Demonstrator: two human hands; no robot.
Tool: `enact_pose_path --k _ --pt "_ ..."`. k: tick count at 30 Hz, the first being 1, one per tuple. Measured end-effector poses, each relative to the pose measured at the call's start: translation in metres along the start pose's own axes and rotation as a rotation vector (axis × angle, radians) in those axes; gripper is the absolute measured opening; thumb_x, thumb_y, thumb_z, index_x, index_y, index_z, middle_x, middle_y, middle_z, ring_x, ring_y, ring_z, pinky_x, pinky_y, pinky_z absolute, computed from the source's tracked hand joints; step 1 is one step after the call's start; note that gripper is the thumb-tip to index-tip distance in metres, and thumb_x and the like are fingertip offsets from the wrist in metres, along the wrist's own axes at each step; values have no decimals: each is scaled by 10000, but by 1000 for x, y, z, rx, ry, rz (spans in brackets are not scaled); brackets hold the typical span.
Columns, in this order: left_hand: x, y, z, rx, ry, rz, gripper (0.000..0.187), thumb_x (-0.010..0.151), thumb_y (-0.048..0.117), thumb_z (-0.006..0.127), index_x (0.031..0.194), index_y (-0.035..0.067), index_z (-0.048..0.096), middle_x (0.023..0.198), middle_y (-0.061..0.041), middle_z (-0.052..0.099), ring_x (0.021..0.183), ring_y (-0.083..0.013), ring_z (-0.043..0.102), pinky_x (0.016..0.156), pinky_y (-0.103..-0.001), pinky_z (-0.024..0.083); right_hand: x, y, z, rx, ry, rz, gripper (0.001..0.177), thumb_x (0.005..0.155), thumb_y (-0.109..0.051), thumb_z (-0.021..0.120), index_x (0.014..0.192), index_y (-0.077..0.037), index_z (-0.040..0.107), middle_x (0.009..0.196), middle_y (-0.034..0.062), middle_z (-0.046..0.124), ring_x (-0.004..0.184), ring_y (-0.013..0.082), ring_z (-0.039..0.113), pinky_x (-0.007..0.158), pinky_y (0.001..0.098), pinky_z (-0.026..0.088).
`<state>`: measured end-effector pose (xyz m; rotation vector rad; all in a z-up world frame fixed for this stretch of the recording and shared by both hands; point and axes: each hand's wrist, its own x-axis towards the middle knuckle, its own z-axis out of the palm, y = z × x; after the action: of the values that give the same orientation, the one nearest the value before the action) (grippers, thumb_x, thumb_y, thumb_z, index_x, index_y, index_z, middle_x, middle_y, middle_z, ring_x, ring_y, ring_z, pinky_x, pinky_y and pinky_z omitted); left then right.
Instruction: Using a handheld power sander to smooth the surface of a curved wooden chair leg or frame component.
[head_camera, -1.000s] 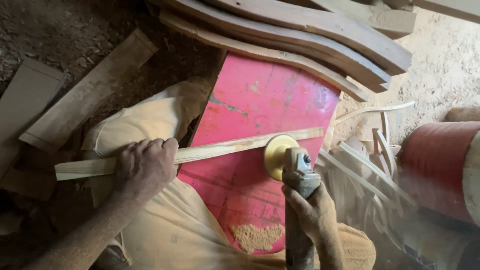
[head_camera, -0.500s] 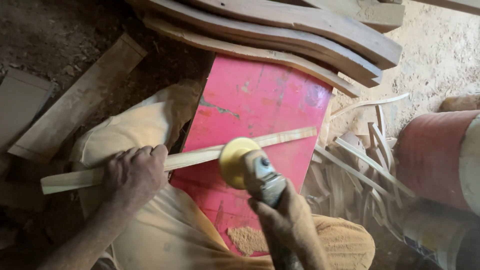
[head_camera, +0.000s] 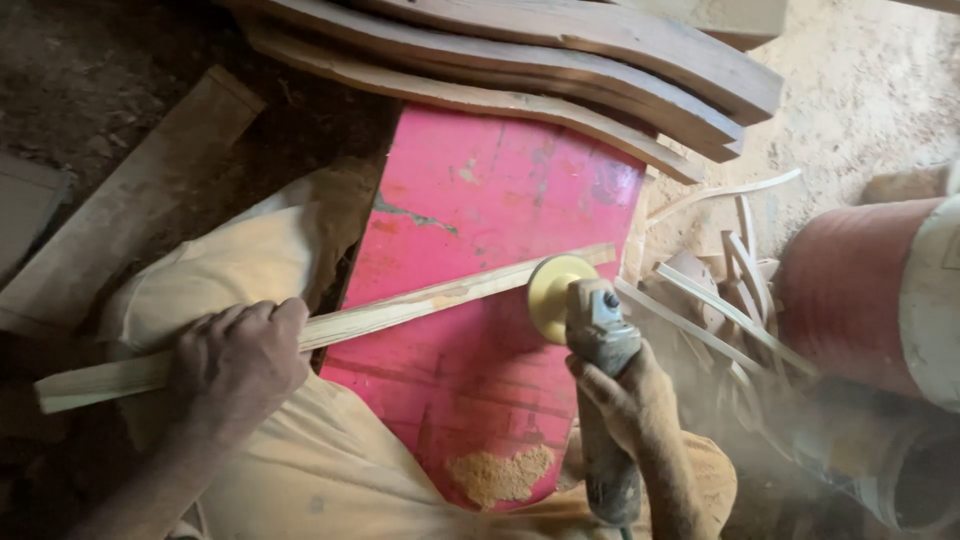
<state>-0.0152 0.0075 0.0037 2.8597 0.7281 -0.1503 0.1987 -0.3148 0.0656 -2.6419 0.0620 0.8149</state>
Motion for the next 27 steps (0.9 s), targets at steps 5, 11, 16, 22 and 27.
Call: enact_pose_path --k 5,11,16,22,27 --pt "2 -2 4 2 -76 -29 68 779 160 693 795 150 628 736 -56 704 770 -287 731 683 -466 591 29 22 -14 -80 113 -41 614 761 -462 810 1211 -74 657 1044 168 768 976 275 742 877 405 551" --pt "-1 0 6 -9 -43 -38 95 834 208 705 806 168 624 753 -63 701 776 -298 730 702 -460 595 31 19 -20 -9 213 -12 581 771 -453 782 1191 -68 670 1032 180 782 949 288 766 860 411 563" --pt "-1 2 12 55 -61 -99 112 781 230 717 843 193 632 782 -35 708 810 -290 731 728 -478 590 9 14 2 -51 93 -121 747 700 -475 829 1292 -78 603 1050 219 749 1010 339 711 861 430 541" --pt "-2 -1 10 90 -126 -89 159 755 234 721 888 193 644 837 -34 726 854 -292 737 770 -486 597 24 27 -17 -32 193 47 677 732 -492 801 1210 -42 635 1077 231 752 1061 382 723 899 466 538" --pt "1 2 9 77 -156 -103 246 765 287 721 984 197 657 893 -39 741 890 -297 740 813 -485 603 21 30 -16 -103 81 17 715 710 -506 795 1229 -56 598 1015 234 759 991 387 742 866 458 560"
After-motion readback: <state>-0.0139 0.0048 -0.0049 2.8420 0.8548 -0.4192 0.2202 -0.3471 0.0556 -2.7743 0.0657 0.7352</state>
